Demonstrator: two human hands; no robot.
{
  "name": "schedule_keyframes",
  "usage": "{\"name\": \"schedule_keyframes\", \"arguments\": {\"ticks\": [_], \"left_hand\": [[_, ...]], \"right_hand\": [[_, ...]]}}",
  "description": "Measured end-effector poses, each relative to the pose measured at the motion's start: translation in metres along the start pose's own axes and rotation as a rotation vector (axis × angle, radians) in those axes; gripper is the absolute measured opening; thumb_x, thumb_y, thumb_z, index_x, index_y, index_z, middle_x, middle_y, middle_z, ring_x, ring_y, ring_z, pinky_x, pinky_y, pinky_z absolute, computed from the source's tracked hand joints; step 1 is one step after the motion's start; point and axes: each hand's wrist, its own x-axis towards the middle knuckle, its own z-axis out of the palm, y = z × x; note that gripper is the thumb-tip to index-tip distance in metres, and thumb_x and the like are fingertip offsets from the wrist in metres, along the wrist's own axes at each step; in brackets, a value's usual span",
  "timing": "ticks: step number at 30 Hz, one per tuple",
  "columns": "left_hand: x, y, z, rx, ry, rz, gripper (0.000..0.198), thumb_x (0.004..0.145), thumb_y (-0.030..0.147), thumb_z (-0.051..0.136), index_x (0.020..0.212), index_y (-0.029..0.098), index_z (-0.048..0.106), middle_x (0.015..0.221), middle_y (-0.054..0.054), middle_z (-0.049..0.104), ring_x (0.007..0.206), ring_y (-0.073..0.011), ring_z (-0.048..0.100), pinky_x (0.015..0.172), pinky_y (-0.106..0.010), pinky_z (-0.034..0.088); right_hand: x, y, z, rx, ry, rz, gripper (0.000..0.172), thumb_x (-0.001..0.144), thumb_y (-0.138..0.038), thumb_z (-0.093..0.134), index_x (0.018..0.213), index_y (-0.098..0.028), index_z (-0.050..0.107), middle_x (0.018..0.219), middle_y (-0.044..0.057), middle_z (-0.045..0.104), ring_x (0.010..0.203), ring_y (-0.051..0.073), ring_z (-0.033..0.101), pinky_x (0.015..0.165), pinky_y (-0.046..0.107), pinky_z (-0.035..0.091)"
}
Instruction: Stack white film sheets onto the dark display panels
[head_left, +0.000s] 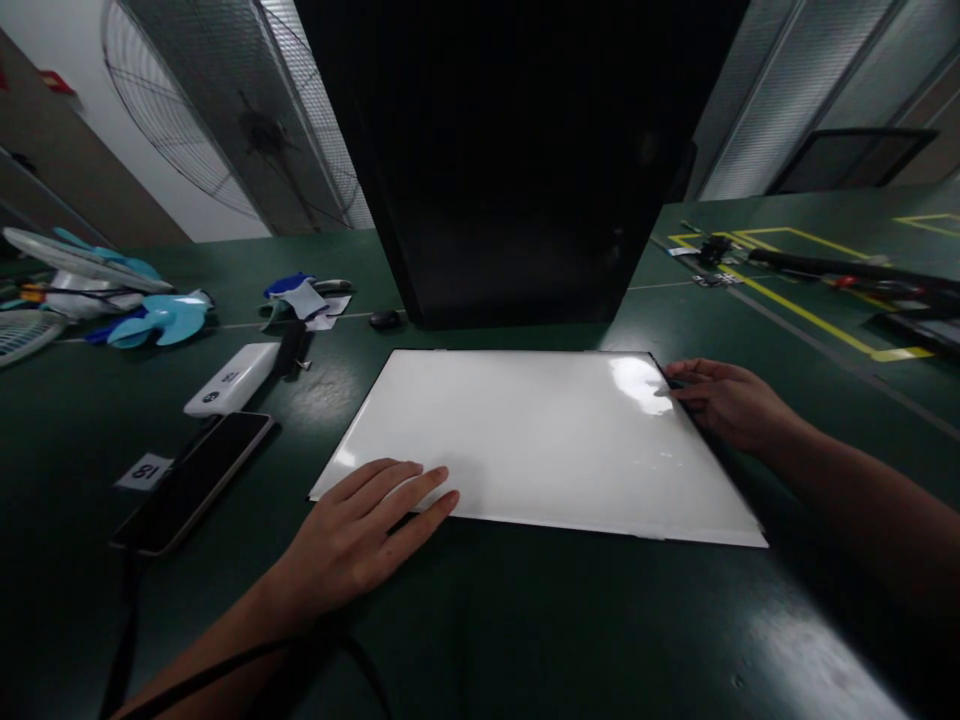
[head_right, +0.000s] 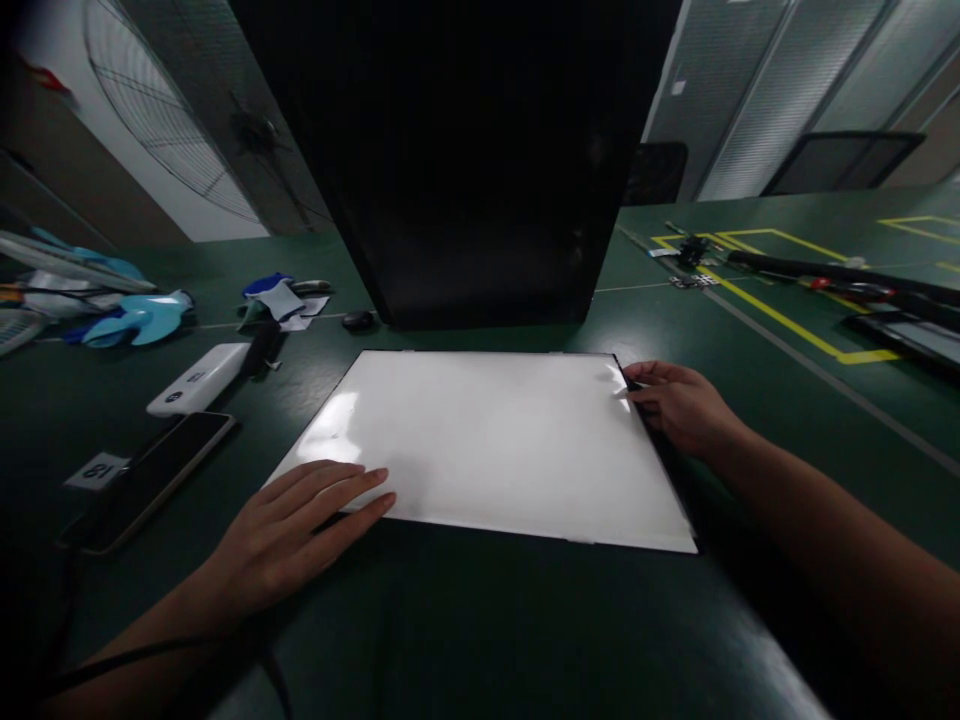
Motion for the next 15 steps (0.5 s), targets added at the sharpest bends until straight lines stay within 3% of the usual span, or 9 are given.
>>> {"name": "schedule_keyframes", "arguments": {"ticks": [6, 12, 15], "left_hand": [[0.002, 0.006, -0.009, 0.096, 0.076, 0.031, 0.021, 0.101, 0.002, 0.064, 0.117, 0.009, 0.075, 0.104, -0.008, 0.084, 0.096, -0.0230, 0.077, 0.087, -0.041, 0.068], [0.001, 0.009, -0.020, 0.114, 0.075, 0.026, 0.022, 0.102, 0.002, 0.062, 0.120, 0.003, 0.074, 0.108, -0.013, 0.083, 0.099, -0.0246, 0.077, 0.090, -0.043, 0.067], [0.007, 0.013, -0.022, 0.105, 0.092, 0.028, 0.022, 0.102, 0.001, 0.062, 0.120, 0.003, 0.074, 0.108, -0.012, 0.083, 0.098, -0.0233, 0.077, 0.090, -0.041, 0.067]], "right_hand": [[-0.001, -0.002, -0.004, -0.102, -0.055, 0.026, 0.039, 0.068, 0.002, 0.072, 0.099, -0.021, 0.070, 0.089, 0.002, 0.069, 0.067, 0.015, 0.066, 0.048, 0.020, 0.052], [-0.005, -0.008, -0.019, -0.145, -0.208, 0.047, 0.041, 0.071, -0.001, 0.075, 0.108, -0.019, 0.071, 0.106, 0.005, 0.070, 0.075, 0.013, 0.065, 0.057, 0.019, 0.055], [-0.012, -0.005, -0.033, -0.156, -0.233, 0.034, 0.041, 0.071, -0.005, 0.077, 0.110, -0.019, 0.071, 0.105, 0.006, 0.070, 0.078, 0.013, 0.066, 0.061, 0.019, 0.056]]}}
